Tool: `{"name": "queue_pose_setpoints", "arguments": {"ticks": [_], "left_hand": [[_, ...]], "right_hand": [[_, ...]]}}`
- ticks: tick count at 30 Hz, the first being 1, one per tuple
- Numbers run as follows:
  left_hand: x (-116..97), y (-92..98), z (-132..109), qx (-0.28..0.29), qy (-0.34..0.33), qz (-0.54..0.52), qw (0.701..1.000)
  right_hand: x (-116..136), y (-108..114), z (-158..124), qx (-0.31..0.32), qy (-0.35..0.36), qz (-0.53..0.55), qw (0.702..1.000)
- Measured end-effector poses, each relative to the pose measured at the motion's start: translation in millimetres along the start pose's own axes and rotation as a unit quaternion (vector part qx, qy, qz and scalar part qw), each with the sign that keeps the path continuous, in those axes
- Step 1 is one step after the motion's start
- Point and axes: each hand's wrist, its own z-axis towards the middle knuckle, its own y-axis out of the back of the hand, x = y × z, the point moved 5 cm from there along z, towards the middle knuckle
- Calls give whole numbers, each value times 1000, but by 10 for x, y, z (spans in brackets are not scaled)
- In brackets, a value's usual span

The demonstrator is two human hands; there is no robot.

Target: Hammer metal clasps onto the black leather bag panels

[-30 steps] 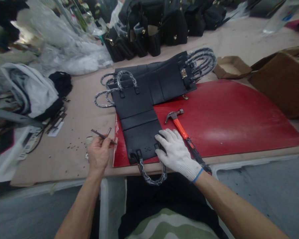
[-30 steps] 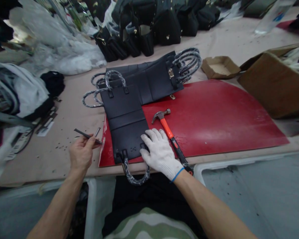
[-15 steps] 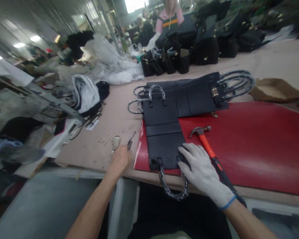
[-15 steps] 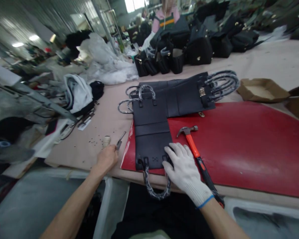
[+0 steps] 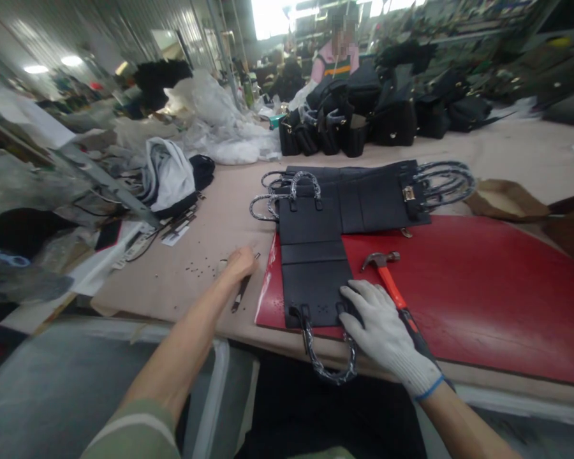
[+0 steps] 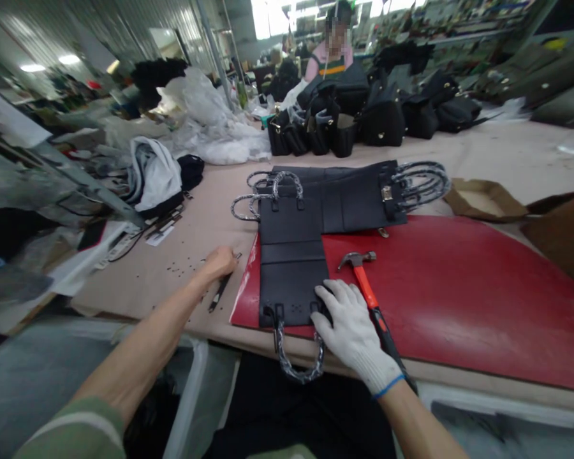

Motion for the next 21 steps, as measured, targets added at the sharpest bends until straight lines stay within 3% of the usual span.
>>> {"name": "queue_pose_setpoints", "arguments": {"ticks": [5, 7, 8, 11, 13, 17, 21], "left_hand": [[52, 120, -68, -24, -13, -84, 996], [-16, 90, -258, -24, -23, -220, 975], [-87, 40, -395, -12, -32, -323, 946], [-428, -220, -893, 63, -53, -590, 803], [-677, -426, -1188, 109, -59, -631, 766], [-951, -669, -1456, 120, -104, -593, 790], [-953, -676, -1470, 97, -160, -536, 823]], "right_hand": [[57, 30, -21, 10, -32, 19, 999], [62, 28, -26, 5, -38, 22, 999], [63, 25, -29, 2, -39, 23, 999], [60, 7, -37, -5, -40, 26, 999], [57, -7, -41, -3, -38, 25, 999], [54, -14, -45, -2, -37, 20, 999], [59, -13, -46, -5, -33, 20, 999]]}}
